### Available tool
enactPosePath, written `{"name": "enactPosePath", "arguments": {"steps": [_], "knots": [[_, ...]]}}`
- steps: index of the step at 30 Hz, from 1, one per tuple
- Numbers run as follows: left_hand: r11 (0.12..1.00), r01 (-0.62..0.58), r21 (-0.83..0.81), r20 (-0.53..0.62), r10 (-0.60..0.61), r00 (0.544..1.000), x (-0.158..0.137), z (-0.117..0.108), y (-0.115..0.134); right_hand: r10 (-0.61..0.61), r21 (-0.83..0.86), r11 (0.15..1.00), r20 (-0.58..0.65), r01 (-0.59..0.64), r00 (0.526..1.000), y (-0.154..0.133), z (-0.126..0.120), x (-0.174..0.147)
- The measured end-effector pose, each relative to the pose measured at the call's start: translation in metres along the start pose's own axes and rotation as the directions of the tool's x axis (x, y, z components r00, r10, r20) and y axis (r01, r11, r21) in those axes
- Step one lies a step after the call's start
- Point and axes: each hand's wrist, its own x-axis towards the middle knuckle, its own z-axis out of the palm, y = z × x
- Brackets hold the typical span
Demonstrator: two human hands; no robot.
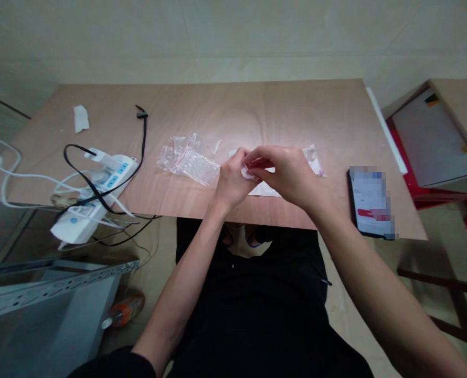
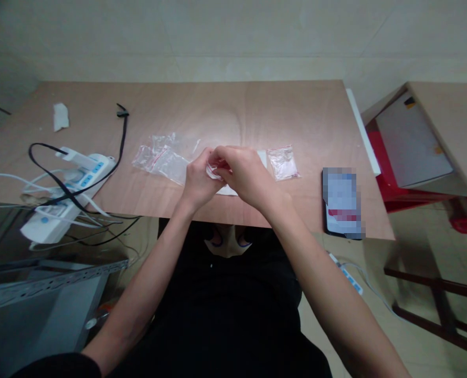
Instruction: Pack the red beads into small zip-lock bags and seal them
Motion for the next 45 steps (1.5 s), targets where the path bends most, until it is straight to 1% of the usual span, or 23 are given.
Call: {"name": "enactPosePath", "arguments": {"steps": [1, 3, 5, 6, 8, 10, 11, 14, 18, 22, 25, 27, 29, 30, 31, 32, 34, 35, 37, 39, 41, 43, 45], "knots": [[1.000, 0.010, -0.001, -0.013, -0.010, 1.000, 0.000, -0.001, -0.001, -0.010, 0.044, 0.999, -0.036, 0.011, 0.999, 0.003, 0.000, -0.001], [0.999, 0.033, -0.012, -0.042, -0.033, 0.999, 0.001, -0.003, -0.005, 0.018, 0.100, 0.995, -0.170, 0.000, 0.985, 0.014, 0.002, -0.006], [0.998, 0.053, -0.024, -0.069, -0.055, 0.996, 0.002, -0.006, -0.010, 0.086, 0.055, 0.996, -0.268, -0.073, 0.960, 0.028, 0.009, -0.012], [0.998, 0.060, -0.027, -0.083, -0.062, 0.995, 0.003, -0.008, -0.012, 0.120, 0.002, 0.992, -0.268, -0.124, 0.956, 0.036, 0.015, -0.016], [0.998, 0.067, -0.020, -0.101, -0.068, 0.993, 0.003, -0.011, -0.016, 0.180, -0.107, 0.974, -0.187, -0.202, 0.966, 0.050, 0.027, -0.022], [0.998, 0.065, -0.008, -0.106, -0.066, 0.992, 0.003, -0.014, -0.018, 0.226, -0.174, 0.955, -0.108, -0.242, 0.968, 0.058, 0.038, -0.027], [0.998, 0.061, -0.003, -0.106, -0.061, 0.993, 0.002, -0.014, -0.018, 0.241, -0.198, 0.947, -0.090, -0.255, 0.966, 0.060, 0.043, -0.029], [0.999, 0.048, 0.008, -0.103, -0.047, 0.994, 0.001, -0.015, -0.018, 0.252, -0.280, 0.923, -0.075, -0.263, 0.965, 0.057, 0.048, -0.030], [0.998, 0.062, 0.018, -0.100, -0.060, 0.993, 0.001, -0.013, -0.017, 0.227, -0.391, 0.892, -0.050, -0.228, 0.973, 0.050, 0.047, -0.028], [0.999, 0.045, 0.015, -0.094, -0.044, 0.995, 0.002, -0.011, -0.017, 0.242, -0.433, 0.869, -0.055, -0.241, 0.969, 0.051, 0.049, -0.029], [0.999, 0.041, 0.021, -0.084, -0.039, 0.996, 0.002, -0.011, -0.017, 0.250, -0.371, 0.887, -0.111, -0.273, 0.962, 0.050, 0.045, -0.031], [0.999, 0.038, 0.021, -0.075, -0.036, 0.997, 0.001, -0.011, -0.016, 0.237, -0.255, 0.924, -0.200, -0.284, 0.951, 0.044, 0.037, -0.031], [1.000, 0.028, 0.013, -0.067, -0.027, 0.997, 0.000, -0.010, -0.014, 0.203, -0.121, 0.961, -0.306, -0.250, 0.930, 0.032, 0.025, -0.030], [1.000, 0.021, 0.008, -0.060, -0.021, 0.998, -0.001, -0.009, -0.013, 0.180, -0.070, 0.974, -0.340, -0.216, 0.923, 0.025, 0.020, -0.028], [1.000, 0.012, 0.002, -0.052, -0.012, 0.999, -0.001, -0.007, -0.011, 0.154, -0.039, 0.983, -0.346, -0.178, 0.926, 0.017, 0.015, -0.026], [1.000, 0.003, -0.004, -0.043, -0.003, 0.999, -0.002, -0.005, -0.008, 0.123, -0.027, 0.990, -0.325, -0.139, 0.938, 0.010, 0.011, -0.023], [1.000, -0.010, -0.013, -0.035, 0.010, 0.999, -0.002, 0.001, -0.003, 0.055, -0.047, 0.997, -0.240, -0.069, 0.969, 0.000, 0.007, -0.017], [1.000, -0.007, -0.019, -0.037, 0.006, 0.999, -0.001, 0.003, 0.000, 0.028, -0.067, 0.997, -0.204, -0.042, 0.979, -0.002, 0.007, -0.014], [0.999, 0.021, -0.033, -0.046, -0.022, 0.999, -0.001, 0.007, 0.004, -0.001, -0.094, 0.995, -0.174, -0.016, 0.985, -0.001, 0.007, -0.011], [0.998, 0.041, -0.057, -0.040, -0.043, 0.998, -0.001, 0.008, 0.005, 0.011, -0.062, 0.998, -0.166, -0.022, 0.986, 0.005, 0.007, -0.011], [0.994, 0.037, -0.107, -0.007, -0.038, 0.999, -0.002, 0.005, 0.005, 0.056, 0.032, 0.998, -0.146, -0.052, 0.988, 0.012, 0.004, -0.013], [0.976, 0.041, -0.213, 0.044, -0.032, 0.999, -0.004, -0.001, 0.003, 0.115, 0.143, 0.985, -0.137, -0.095, 0.984, 0.019, -0.001, -0.016], [0.929, 0.086, -0.361, 0.106, -0.051, 0.993, -0.005, -0.006, 0.002, 0.161, 0.250, 0.961, -0.149, -0.121, 0.976, 0.023, -0.006, -0.018]]}}
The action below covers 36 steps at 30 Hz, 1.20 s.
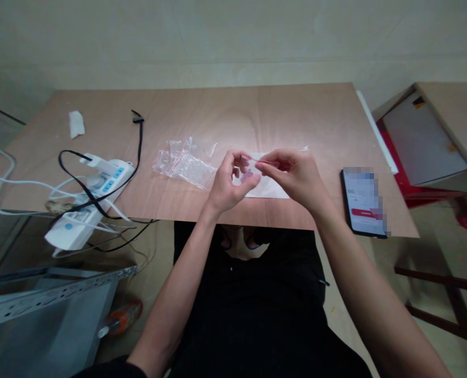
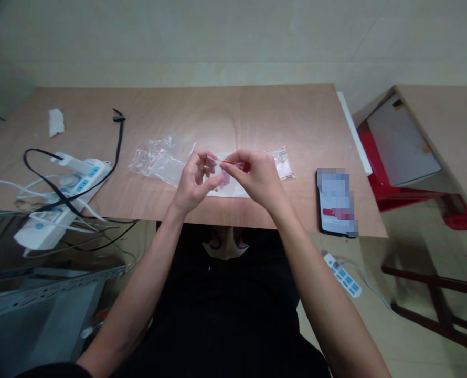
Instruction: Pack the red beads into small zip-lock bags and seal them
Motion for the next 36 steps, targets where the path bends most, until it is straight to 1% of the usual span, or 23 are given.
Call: {"name": "enactPosePath", "arguments": {"steps": [2, 3, 5, 7, 9, 11, 15, 19, 22, 24, 26, 28, 30, 34, 36], "knots": [[0.991, 0.034, -0.128, 0.009, -0.033, 0.999, 0.000, -0.003, 0.001, 0.021, 0.116, 0.993, -0.022, -0.018, 1.000, 0.001, -0.004, 0.000], [0.986, 0.038, -0.159, -0.011, -0.040, 0.999, 0.000, -0.003, 0.002, 0.029, 0.170, 0.985, -0.031, -0.023, 0.999, 0.001, -0.005, -0.001], [0.986, 0.023, -0.166, -0.083, -0.037, 0.996, 0.000, -0.002, 0.003, 0.053, 0.254, 0.966, -0.043, -0.041, 0.998, 0.001, -0.006, -0.001], [0.988, 0.014, -0.154, -0.140, -0.036, 0.990, -0.001, 0.001, 0.005, 0.099, 0.316, 0.945, -0.019, -0.088, 0.995, -0.001, -0.004, -0.002], [0.988, 0.017, -0.152, -0.168, -0.043, 0.985, -0.002, 0.003, 0.006, 0.141, 0.375, 0.916, 0.030, -0.142, 0.990, -0.001, -0.002, -0.003], [0.988, 0.024, -0.154, -0.173, -0.051, 0.984, -0.004, 0.004, 0.006, 0.164, 0.411, 0.896, 0.045, -0.168, 0.985, -0.001, 0.000, -0.004], [0.975, 0.039, -0.220, -0.129, -0.069, 0.989, -0.006, 0.005, 0.004, 0.175, 0.437, 0.887, -0.026, -0.146, 0.984, 0.000, 0.003, -0.007], [0.960, 0.081, -0.266, -0.076, -0.104, 0.992, -0.005, 0.005, 0.004, 0.176, 0.453, 0.878, -0.001, -0.156, 0.984, 0.001, 0.001, -0.008], [0.965, 0.077, -0.250, -0.085, -0.101, 0.991, -0.004, 0.005, 0.006, 0.211, 0.456, 0.868, 0.017, -0.195, 0.977, 0.002, -0.001, -0.011], [0.964, 0.077, -0.254, -0.079, -0.100, 0.992, -0.004, 0.005, 0.006, 0.244, 0.463, 0.859, 0.002, -0.217, 0.970, 0.002, -0.002, -0.014], [0.952, 0.103, -0.289, -0.049, -0.122, 0.991, -0.005, 0.006, 0.006, 0.257, 0.470, 0.857, -0.031, -0.213, 0.966, 0.003, -0.002, -0.017], [0.933, 0.139, -0.332, -0.006, -0.149, 0.989, -0.005, 0.008, 0.006, 0.248, 0.457, 0.866, -0.044, -0.201, 0.968, 0.001, -0.003, -0.019], [0.928, 0.148, -0.342, 0.014, -0.152, 0.988, -0.006, 0.009, 0.006, 0.236, 0.434, 0.879, -0.034, -0.198, 0.971, 0.000, -0.003, -0.019], [0.950, 0.114, -0.291, -0.043, -0.132, 0.990, -0.006, 0.009, 0.009, 0.260, 0.447, 0.865, -0.008, -0.229, 0.966, 0.003, -0.003, -0.019], [0.949, 0.125, -0.290, -0.050, -0.145, 0.988, -0.005, 0.008, 0.009, 0.285, 0.471, 0.848, -0.021, -0.242, 0.958, 0.006, -0.003, -0.021]]}}
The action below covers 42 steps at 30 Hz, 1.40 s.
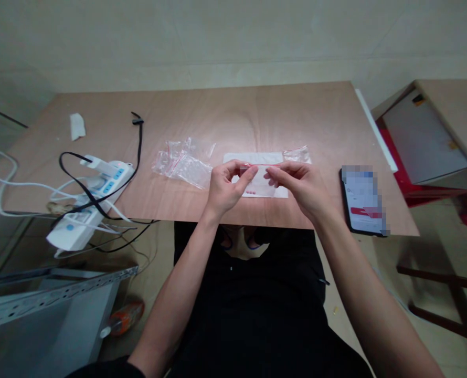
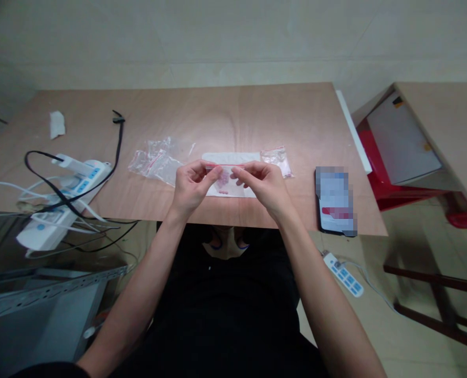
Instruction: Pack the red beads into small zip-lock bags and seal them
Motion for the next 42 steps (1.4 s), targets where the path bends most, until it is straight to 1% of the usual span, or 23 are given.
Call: {"name": "enactPosePath", "arguments": {"steps": [3, 5, 8, 12, 16, 21, 23, 28, 31, 33, 34, 36, 37, 38, 39, 40, 42], "knots": [[0.997, 0.067, -0.042, 0.035, -0.065, 0.997, 0.001, 0.001, -0.001, -0.028, 0.012, 1.000, -0.028, 0.028, 0.999, 0.004, -0.002, -0.002], [0.995, 0.088, -0.051, 0.065, -0.085, 0.994, 0.000, 0.002, -0.002, -0.059, -0.009, 0.998, -0.007, 0.059, 0.998, 0.006, -0.002, -0.004], [0.998, 0.064, -0.018, 0.065, -0.063, 0.996, -0.001, 0.005, 0.001, -0.079, -0.041, 0.996, 0.026, 0.080, 0.997, 0.007, -0.002, -0.005], [0.994, 0.110, -0.001, 0.063, -0.109, 0.992, -0.002, 0.005, 0.004, -0.072, -0.037, 0.997, 0.028, 0.073, 0.997, 0.009, -0.001, -0.007], [0.995, 0.098, -0.026, 0.048, -0.097, 0.994, 0.000, 0.002, 0.002, -0.100, -0.041, 0.994, -0.013, 0.100, 0.995, 0.007, -0.001, -0.008], [0.996, 0.086, 0.008, 0.027, -0.086, 0.996, -0.001, -0.005, 0.003, -0.110, -0.125, 0.987, -0.046, 0.104, 0.993, 0.002, -0.005, -0.009], [0.996, 0.083, 0.028, 0.049, -0.084, 0.995, -0.001, -0.007, 0.006, -0.129, -0.144, 0.982, -0.060, 0.119, 0.990, 0.000, -0.007, -0.009], [0.990, 0.111, 0.087, 0.194, -0.126, 0.973, -0.003, -0.015, 0.013, -0.155, -0.176, 0.974, -0.067, 0.142, 0.986, -0.003, -0.009, -0.009], [0.983, 0.077, 0.168, 0.197, -0.110, 0.974, -0.004, -0.020, 0.013, -0.166, -0.200, 0.968, -0.055, 0.152, 0.985, -0.005, -0.009, -0.008], [0.978, 0.052, 0.204, 0.157, -0.085, 0.984, -0.004, -0.025, 0.012, -0.175, -0.210, 0.965, -0.054, 0.160, 0.983, -0.008, -0.010, -0.007], [0.975, 0.041, 0.219, 0.118, -0.068, 0.991, -0.003, -0.029, 0.011, -0.174, -0.211, 0.965, -0.061, 0.158, 0.983, -0.010, -0.013, -0.007], [0.960, 0.029, 0.279, -0.015, -0.026, 1.000, -0.002, -0.044, 0.008, -0.172, -0.211, 0.966, -0.105, 0.147, 0.979, -0.013, -0.023, -0.006], [0.942, 0.037, 0.334, -0.105, -0.002, 0.994, -0.001, -0.053, 0.006, -0.178, -0.217, 0.965, -0.141, 0.145, 0.974, -0.014, -0.030, -0.004], [0.911, 0.065, 0.408, -0.201, 0.020, 0.979, -0.001, -0.064, 0.003, -0.190, -0.234, 0.961, -0.186, 0.145, 0.964, -0.014, -0.039, -0.003], [0.864, 0.119, 0.489, -0.301, 0.038, 0.953, -0.001, -0.076, 0.001, -0.209, -0.261, 0.954, -0.234, 0.146, 0.949, -0.013, -0.048, 0.000], [0.796, 0.194, 0.573, -0.390, 0.057, 0.919, 0.000, -0.088, -0.002, -0.229, -0.293, 0.945, -0.278, 0.145, 0.933, -0.011, -0.057, 0.004], [0.624, 0.324, 0.711, -0.487, 0.105, 0.867, -0.001, -0.109, -0.008, -0.251, -0.364, 0.924, -0.342, 0.119, 0.906, -0.003, -0.076, 0.015]]}}
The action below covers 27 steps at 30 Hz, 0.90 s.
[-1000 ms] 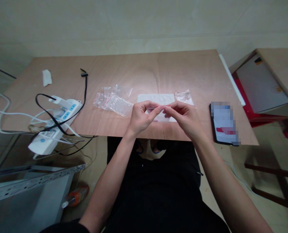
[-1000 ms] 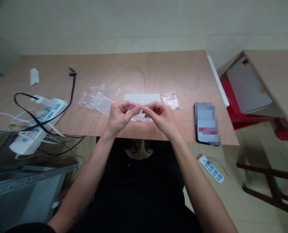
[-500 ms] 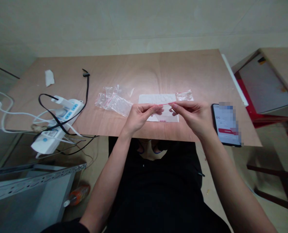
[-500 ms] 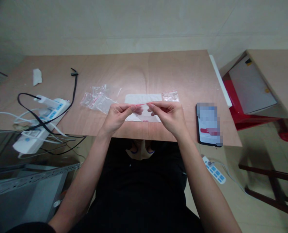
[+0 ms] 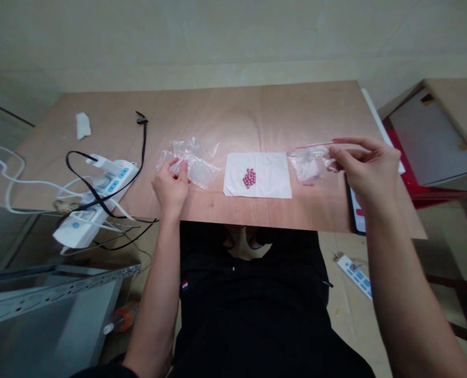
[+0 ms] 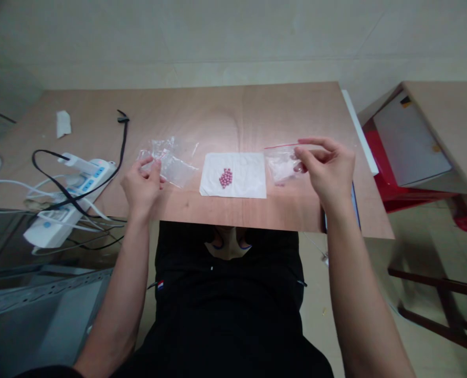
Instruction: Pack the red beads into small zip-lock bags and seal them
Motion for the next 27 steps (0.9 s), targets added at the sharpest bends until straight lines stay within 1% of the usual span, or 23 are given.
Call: {"name": "enactPosePath", "arguments": {"steps": [1, 3, 5, 7, 9, 10, 11, 13, 14, 16, 19, 22, 23, 24, 27], "knots": [[0.997, 0.015, 0.082, -0.016, -0.013, 1.000, 0.003, -0.001, -0.007, 0.009, -0.056, 0.998, -0.018, -0.010, 1.000, 0.009, -0.003, 0.008], [0.985, 0.035, 0.170, -0.004, -0.035, 0.999, 0.007, -0.001, -0.017, 0.021, -0.208, 0.978, -0.057, -0.032, 0.998, 0.025, -0.006, 0.023], [0.976, 0.061, 0.207, 0.010, -0.065, 0.998, 0.008, 0.002, -0.018, 0.009, -0.348, 0.937, -0.097, -0.042, 0.995, 0.038, -0.005, 0.035], [0.968, 0.073, 0.238, -0.010, -0.073, 0.997, 0.007, 0.004, -0.013, -0.022, -0.425, 0.904, -0.137, -0.039, 0.990, 0.042, -0.002, 0.038], [0.968, 0.034, 0.250, -0.026, -0.029, 0.999, 0.005, 0.003, -0.005, -0.085, -0.450, 0.893, -0.142, 0.012, 0.986, 0.039, 0.004, 0.032], [0.970, -0.010, 0.242, -0.019, 0.015, 1.000, 0.004, 0.001, 0.000, -0.120, -0.443, 0.895, -0.120, 0.055, 0.985, 0.035, 0.008, 0.026], [0.972, -0.066, 0.225, 0.002, 0.067, 0.998, 0.003, -0.002, 0.006, -0.152, -0.418, 0.903, -0.084, 0.104, 0.985, 0.030, 0.013, 0.019], [0.967, -0.195, 0.163, 0.069, 0.186, 0.980, 0.001, -0.008, 0.020, -0.186, -0.308, 0.933, 0.023, 0.184, 0.982, 0.015, 0.026, 0.004], [0.958, -0.262, 0.120, 0.105, 0.250, 0.963, -0.001, -0.011, 0.027, -0.189, -0.243, 0.949, 0.080, 0.203, 0.979, 0.006, 0.034, -0.003], [0.921, -0.389, 0.020, 0.162, 0.381, 0.910, -0.004, -0.015, 0.042, -0.196, -0.115, 0.969, 0.193, 0.221, 0.961, -0.012, 0.049, -0.014], [0.831, -0.545, -0.114, 0.203, 0.556, 0.806, -0.011, -0.017, 0.062, -0.197, 0.046, 0.980, 0.299, 0.192, 0.934, -0.038, 0.064, -0.018], [0.742, -0.641, -0.195, 0.229, 0.671, 0.706, -0.018, -0.015, 0.074, -0.172, 0.114, 0.984, 0.379, 0.139, 0.909, -0.057, 0.070, -0.013], [0.718, -0.661, -0.218, 0.236, 0.696, 0.678, -0.020, -0.014, 0.077, -0.156, 0.118, 0.986, 0.429, 0.116, 0.890, -0.061, 0.070, -0.011], [0.696, -0.677, -0.241, 0.241, 0.718, 0.653, -0.022, -0.013, 0.078, -0.133, 0.116, 0.989, 0.492, 0.087, 0.860, -0.064, 0.070, -0.008], [0.645, -0.707, -0.288, 0.232, 0.764, 0.602, -0.025, -0.011, 0.081, -0.053, 0.085, 0.996, 0.677, -0.007, 0.734, -0.067, 0.067, -0.005]]}}
